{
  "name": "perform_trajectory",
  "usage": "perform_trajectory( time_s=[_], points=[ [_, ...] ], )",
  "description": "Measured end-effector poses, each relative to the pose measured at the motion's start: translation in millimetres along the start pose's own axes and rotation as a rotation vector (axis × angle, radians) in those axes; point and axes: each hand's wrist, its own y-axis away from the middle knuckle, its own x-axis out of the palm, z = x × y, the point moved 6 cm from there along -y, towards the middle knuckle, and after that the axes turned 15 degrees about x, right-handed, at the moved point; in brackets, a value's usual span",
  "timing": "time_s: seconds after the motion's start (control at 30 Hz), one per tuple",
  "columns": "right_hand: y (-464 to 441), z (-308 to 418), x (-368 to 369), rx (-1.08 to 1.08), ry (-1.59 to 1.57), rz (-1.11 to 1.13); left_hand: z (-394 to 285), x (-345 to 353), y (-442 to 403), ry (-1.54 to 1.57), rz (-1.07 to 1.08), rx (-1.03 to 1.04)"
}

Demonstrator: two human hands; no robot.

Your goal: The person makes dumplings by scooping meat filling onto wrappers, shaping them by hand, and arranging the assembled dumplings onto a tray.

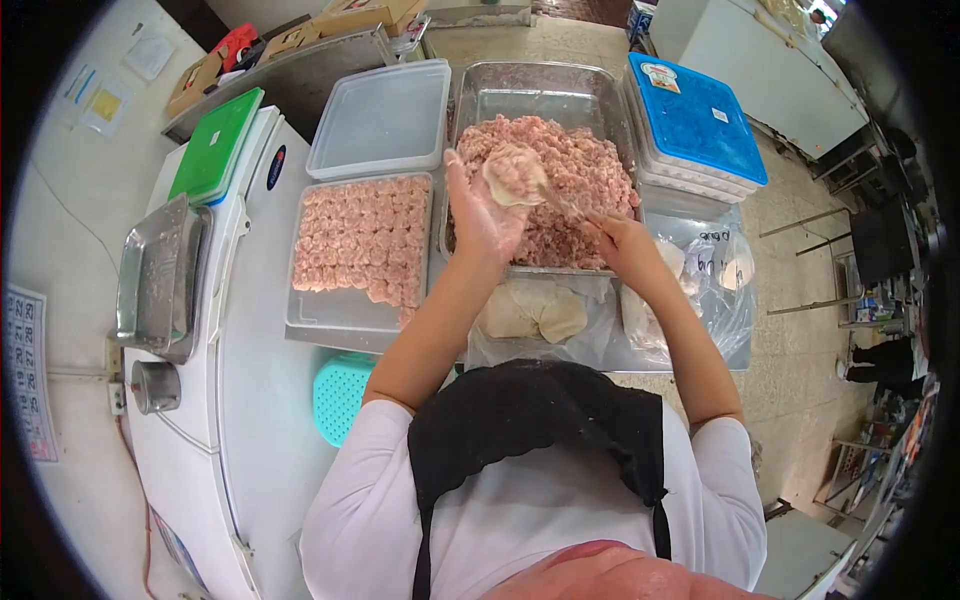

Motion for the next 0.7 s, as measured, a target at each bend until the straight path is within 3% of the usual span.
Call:
perform_trajectory(
  time_s=[0.07,0.17,0.27,0.37,0.4,0.47,0.53,0.6,0.7],
  points=[
    [8.9,15.6,-21.0,-0.032,0.251,0.024,-3.6,-15.3,-6.9,-0.019,-0.036,-0.001],
    [20.1,46.9,-28.5,0.024,0.175,-0.088,-2.5,-30.9,-9.3,-0.039,-0.142,-0.022],
    [8.6,27.9,6.2,-0.057,0.298,-0.002,0.0,-17.5,-6.8,0.023,-0.111,-0.111],
    [19.5,64.9,-33.7,0.011,0.589,0.056,-2.4,-33.3,-14.8,0.006,-0.199,-0.116],
    [22.2,75.5,-35.3,-0.01,0.525,-0.004,-6.6,-28.4,-13.4,-0.043,-0.203,-0.108],
    [27.9,90.9,-38.0,-0.049,0.398,-0.124,14.6,-62.8,-43.5,0.327,0.163,-0.243],
    [17.3,62.5,-15.1,-0.04,0.322,-0.067,18.3,-58.6,-46.3,0.357,0.16,-0.253],
    [12.8,48.8,-19.4,-0.062,0.214,-0.028,-7.1,-15.8,-19.7,0.04,-0.205,-0.118],
    [14.5,45.6,-50.3,-0.091,0.008,-0.007,-21.5,-9.7,-19.1,-0.159,0.132,0.004]
  ],
)
